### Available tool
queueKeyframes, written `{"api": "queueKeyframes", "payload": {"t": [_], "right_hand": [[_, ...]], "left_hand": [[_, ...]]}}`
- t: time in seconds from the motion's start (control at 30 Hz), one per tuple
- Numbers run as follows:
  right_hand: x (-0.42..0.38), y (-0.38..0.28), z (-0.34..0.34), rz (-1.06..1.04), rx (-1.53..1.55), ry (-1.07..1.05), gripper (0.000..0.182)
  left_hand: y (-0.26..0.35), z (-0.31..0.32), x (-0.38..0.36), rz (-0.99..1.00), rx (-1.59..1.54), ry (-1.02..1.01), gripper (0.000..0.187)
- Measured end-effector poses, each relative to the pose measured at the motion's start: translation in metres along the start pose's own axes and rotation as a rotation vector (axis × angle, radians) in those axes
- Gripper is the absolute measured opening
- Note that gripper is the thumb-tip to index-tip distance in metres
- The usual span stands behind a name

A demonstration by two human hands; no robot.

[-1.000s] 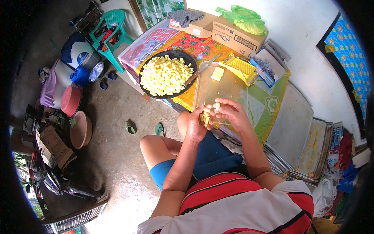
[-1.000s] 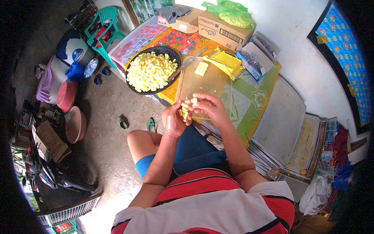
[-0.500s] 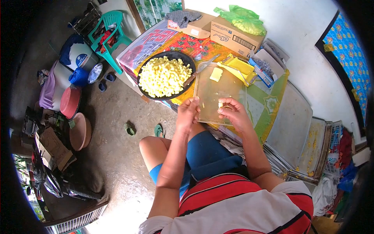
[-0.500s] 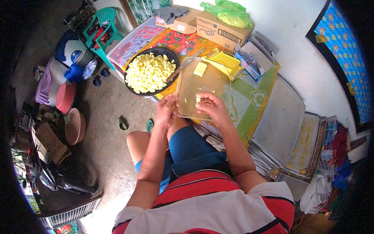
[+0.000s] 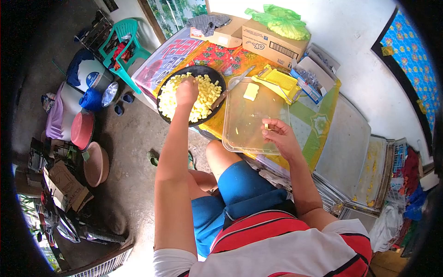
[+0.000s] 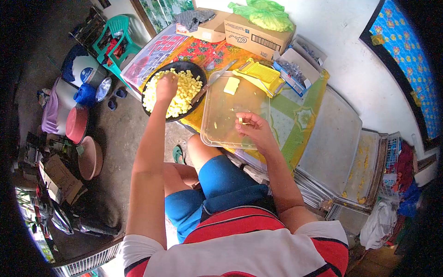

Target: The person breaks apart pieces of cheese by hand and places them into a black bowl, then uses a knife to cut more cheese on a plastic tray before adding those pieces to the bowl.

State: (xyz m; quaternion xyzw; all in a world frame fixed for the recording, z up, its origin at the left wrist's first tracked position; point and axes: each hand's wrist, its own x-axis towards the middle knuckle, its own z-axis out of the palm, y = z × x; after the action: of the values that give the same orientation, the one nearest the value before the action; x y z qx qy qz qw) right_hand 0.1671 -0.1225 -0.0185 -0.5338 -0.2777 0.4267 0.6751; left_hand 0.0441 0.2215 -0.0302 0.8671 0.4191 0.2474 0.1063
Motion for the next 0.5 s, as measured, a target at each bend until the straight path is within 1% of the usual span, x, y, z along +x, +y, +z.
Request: {"api": "queueKeyframes", "payload": {"t": [0.1,0.13,0.23,0.33,0.43,0.5], "right_hand": [[0.000,-0.004,-0.001,0.119,0.111,0.044,0.028],[0.001,-0.003,-0.003,0.119,0.119,0.039,0.028],[0.002,0.000,-0.004,0.123,0.123,0.033,0.027],[0.000,-0.002,-0.001,0.122,0.089,0.032,0.027],[-0.001,-0.001,-0.001,0.095,0.067,0.022,0.027],[0.000,0.001,-0.002,0.064,0.039,0.029,0.027]], "left_hand": [[-0.009,0.001,0.009,0.052,0.031,0.030,0.022],[-0.010,0.001,0.012,0.003,0.014,-0.025,0.026],[-0.003,-0.011,0.009,0.006,0.178,-0.087,0.032],[-0.003,-0.019,0.010,-0.026,0.210,-0.205,0.035],[-0.007,-0.024,0.011,-0.055,0.159,-0.244,0.036],[-0.012,-0.025,0.008,-0.042,0.147,-0.213,0.036]]}}
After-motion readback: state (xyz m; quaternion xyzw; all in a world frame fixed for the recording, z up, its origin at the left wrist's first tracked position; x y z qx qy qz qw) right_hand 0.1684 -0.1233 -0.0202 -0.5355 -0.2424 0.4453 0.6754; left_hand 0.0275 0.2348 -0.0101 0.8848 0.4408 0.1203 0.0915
